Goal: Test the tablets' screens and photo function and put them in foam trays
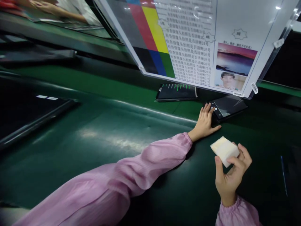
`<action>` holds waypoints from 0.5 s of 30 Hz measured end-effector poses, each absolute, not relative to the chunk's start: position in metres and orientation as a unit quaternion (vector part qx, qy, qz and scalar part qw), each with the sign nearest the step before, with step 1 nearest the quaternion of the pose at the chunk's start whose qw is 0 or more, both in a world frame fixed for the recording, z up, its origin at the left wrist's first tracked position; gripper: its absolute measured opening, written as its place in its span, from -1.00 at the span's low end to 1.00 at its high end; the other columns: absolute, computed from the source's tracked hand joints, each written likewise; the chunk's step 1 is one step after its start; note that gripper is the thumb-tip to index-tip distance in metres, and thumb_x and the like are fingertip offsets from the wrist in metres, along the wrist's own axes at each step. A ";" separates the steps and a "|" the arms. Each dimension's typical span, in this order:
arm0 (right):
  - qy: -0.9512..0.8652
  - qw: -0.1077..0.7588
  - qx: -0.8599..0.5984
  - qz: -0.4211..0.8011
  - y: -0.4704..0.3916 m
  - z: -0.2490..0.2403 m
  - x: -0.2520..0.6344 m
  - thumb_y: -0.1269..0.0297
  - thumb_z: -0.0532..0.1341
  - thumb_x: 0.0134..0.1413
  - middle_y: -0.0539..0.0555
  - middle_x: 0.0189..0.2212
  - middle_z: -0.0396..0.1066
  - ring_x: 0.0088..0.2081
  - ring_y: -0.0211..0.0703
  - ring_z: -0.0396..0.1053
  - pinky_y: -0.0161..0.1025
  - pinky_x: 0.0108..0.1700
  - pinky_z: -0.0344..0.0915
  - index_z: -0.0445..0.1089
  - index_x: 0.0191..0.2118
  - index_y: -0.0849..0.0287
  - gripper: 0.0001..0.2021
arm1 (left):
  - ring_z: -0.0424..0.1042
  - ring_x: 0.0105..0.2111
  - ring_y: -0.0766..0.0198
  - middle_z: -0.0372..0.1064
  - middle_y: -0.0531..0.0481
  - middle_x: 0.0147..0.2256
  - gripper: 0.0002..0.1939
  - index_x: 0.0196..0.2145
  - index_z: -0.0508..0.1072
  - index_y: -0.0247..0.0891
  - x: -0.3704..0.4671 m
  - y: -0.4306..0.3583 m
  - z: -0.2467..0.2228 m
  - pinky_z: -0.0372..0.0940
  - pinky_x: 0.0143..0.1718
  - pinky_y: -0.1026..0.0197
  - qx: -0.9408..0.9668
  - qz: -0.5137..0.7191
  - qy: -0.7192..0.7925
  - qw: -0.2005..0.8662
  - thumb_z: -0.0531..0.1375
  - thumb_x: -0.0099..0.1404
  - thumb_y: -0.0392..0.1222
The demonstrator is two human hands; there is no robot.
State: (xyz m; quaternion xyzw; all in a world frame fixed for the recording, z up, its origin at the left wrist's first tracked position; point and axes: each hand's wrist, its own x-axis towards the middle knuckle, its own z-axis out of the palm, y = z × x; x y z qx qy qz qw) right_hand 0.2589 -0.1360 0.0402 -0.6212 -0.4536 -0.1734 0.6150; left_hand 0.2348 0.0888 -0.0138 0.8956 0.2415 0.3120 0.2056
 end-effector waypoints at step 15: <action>-0.466 0.591 -0.638 -0.166 -0.133 0.036 0.265 0.33 0.43 0.14 0.23 0.17 0.25 0.32 0.24 0.32 0.23 0.08 0.50 0.23 -0.16 0.07 -0.66 | -0.23 0.56 -0.36 -0.22 -0.57 0.52 0.35 0.52 -0.03 -0.54 0.272 0.105 -0.004 -0.41 0.53 -0.40 0.899 0.295 0.243 0.212 0.44 0.13 0.38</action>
